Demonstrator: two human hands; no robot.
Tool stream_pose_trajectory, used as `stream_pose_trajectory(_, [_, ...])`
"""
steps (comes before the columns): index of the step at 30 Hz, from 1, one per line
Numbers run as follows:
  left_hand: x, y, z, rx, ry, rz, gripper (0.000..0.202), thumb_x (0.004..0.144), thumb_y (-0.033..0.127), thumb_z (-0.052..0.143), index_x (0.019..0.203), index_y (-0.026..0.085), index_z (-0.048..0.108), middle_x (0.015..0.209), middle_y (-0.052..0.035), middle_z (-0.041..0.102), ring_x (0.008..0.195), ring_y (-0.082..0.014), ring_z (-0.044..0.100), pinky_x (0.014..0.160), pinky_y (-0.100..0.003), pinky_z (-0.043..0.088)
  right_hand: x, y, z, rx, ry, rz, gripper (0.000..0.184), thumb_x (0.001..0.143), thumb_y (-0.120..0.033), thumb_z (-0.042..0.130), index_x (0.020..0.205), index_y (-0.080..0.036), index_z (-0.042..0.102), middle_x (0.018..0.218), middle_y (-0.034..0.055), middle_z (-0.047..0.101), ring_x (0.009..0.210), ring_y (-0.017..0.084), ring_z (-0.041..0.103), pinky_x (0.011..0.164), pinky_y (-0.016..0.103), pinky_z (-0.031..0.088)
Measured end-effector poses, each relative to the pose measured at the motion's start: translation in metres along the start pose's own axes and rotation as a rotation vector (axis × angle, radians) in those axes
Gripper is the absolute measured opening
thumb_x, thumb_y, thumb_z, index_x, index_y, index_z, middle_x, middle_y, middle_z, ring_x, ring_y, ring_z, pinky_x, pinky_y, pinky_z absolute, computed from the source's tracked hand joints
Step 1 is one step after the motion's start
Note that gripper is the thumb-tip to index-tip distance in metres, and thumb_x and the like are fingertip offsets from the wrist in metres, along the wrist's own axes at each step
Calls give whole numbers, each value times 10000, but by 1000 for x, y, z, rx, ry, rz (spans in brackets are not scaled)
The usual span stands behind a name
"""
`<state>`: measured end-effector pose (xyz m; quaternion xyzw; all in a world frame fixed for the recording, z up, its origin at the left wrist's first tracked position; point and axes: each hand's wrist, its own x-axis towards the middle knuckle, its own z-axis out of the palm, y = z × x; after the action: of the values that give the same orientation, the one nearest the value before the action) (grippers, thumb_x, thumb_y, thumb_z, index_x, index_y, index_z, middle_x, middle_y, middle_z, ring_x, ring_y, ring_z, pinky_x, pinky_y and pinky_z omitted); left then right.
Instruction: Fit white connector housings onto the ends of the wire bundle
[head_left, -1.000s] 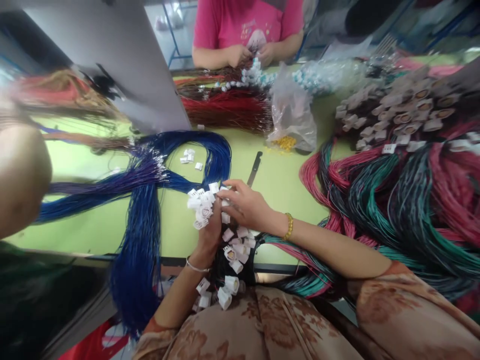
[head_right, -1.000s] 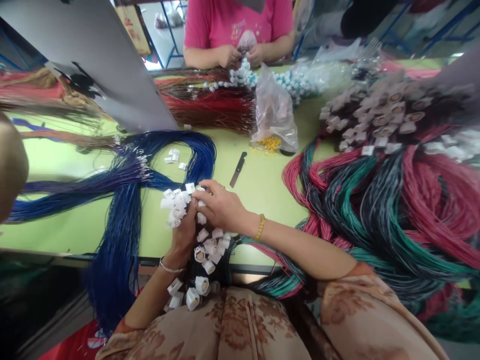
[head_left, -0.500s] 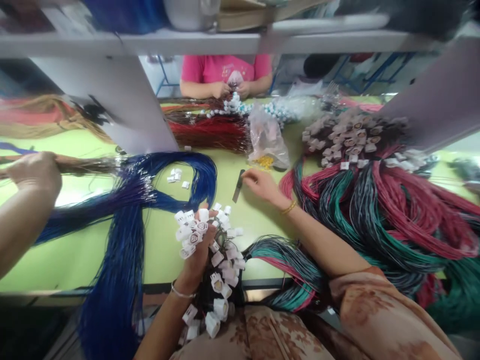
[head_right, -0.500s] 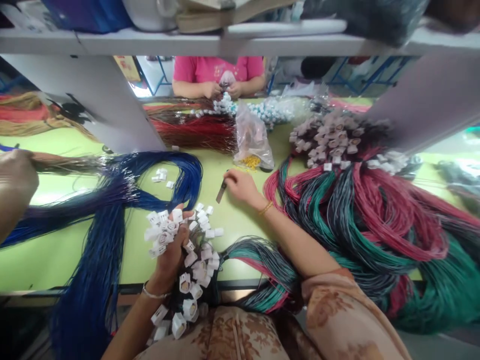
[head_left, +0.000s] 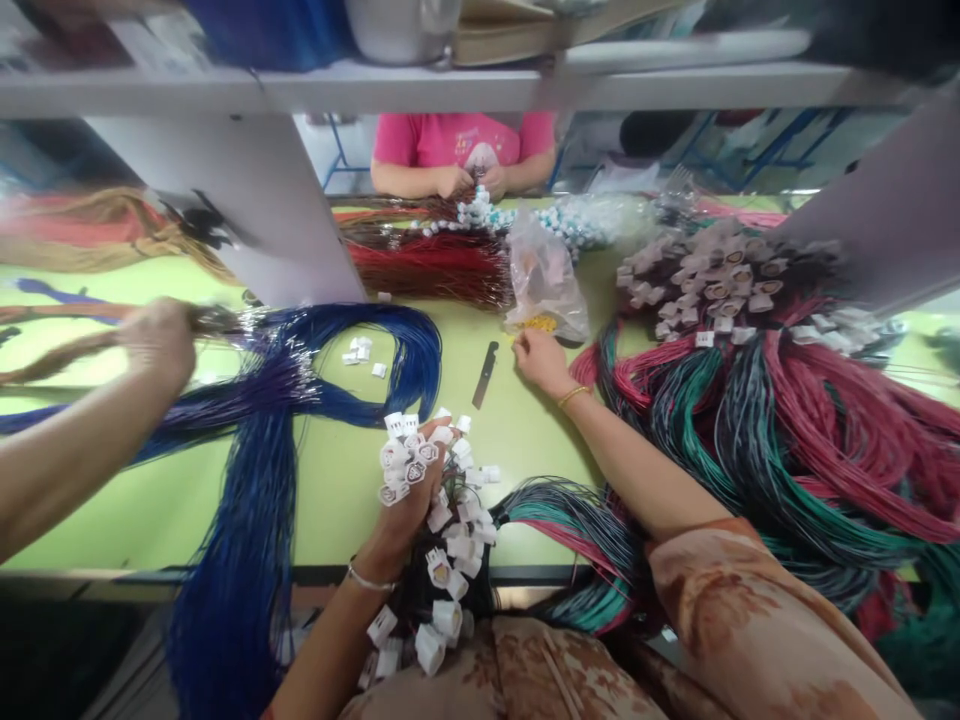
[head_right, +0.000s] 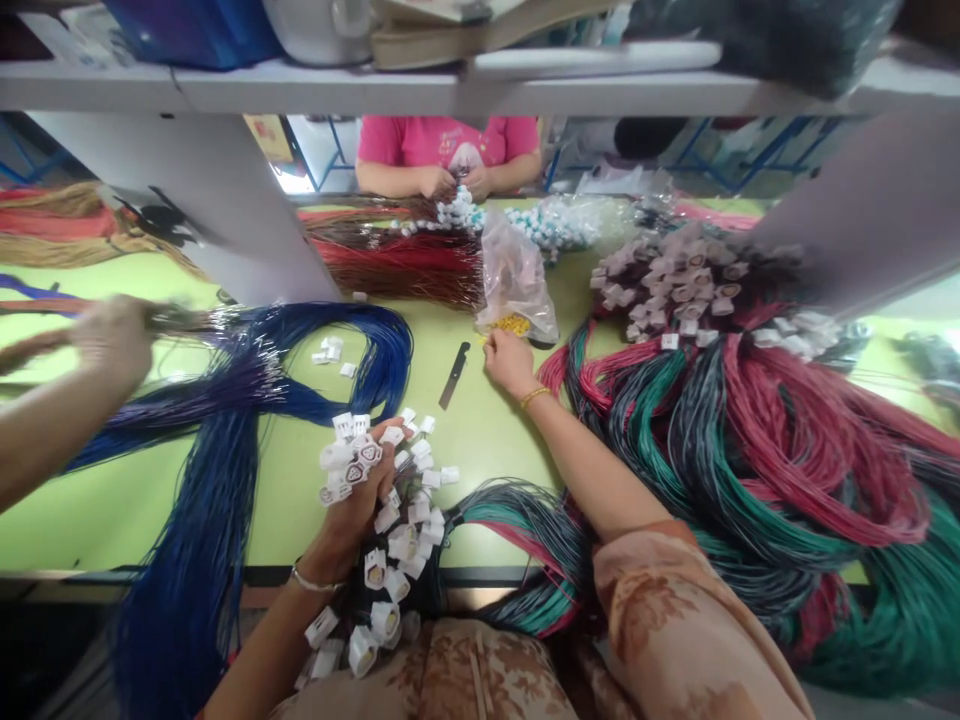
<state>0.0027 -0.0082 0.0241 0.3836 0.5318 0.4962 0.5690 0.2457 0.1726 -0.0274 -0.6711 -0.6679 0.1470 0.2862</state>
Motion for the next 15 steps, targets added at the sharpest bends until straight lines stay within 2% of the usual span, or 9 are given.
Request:
stream_pose_trajectory(2, [0,-1,-2,-9,-18,-15,346,841,459,694,1080,209,688,734,6,656,452,-59,291,427,-251,239,-4,-4,-3,28,9,-6,67,863,-183,534,822,-166,584,941,173,693,889,268,613,825,382,454])
stream_pose_trajectory(4, [1,-2,-3,-24,-10,5,350,834,466,693,1082,220,676,678,32,616,441,-58,268,432,-244,233,-12,-13,-7,137,-16,-1,68,883,-216,530,831,-181,557,872,128,694,815,228,632,760,346,478])
stream_pose_trajectory(7, [2,-5,-4,-44,-10,42,337,861,494,669,1042,209,673,515,82,433,430,-72,254,439,-234,232,-30,-36,-12,567,-176,63,174,857,-343,635,828,-192,554,688,30,660,587,148,598,593,276,474])
stream_pose_trajectory(9, [3,-7,-5,-62,-22,44,333,887,512,645,989,196,676,483,94,342,433,-76,250,446,-228,236,-46,-56,-15,866,-310,129,301,764,-424,758,800,-186,579,609,-14,624,496,108,543,517,244,443])
stream_pose_trajectory(12, [4,-9,-7,-114,-36,35,342,889,514,648,965,182,677,479,95,331,438,-74,257,459,-224,254,-68,-84,-18,1096,-467,229,410,631,-449,879,750,-181,593,554,-58,584,440,70,490,458,210,400])
stream_pose_trajectory(15, [5,-11,-8,-159,-46,30,346,872,505,672,960,170,668,469,99,339,434,-69,261,466,-225,247,-83,-102,-19,1227,-565,312,445,562,-415,936,736,-179,601,536,-79,575,422,57,482,431,191,389])
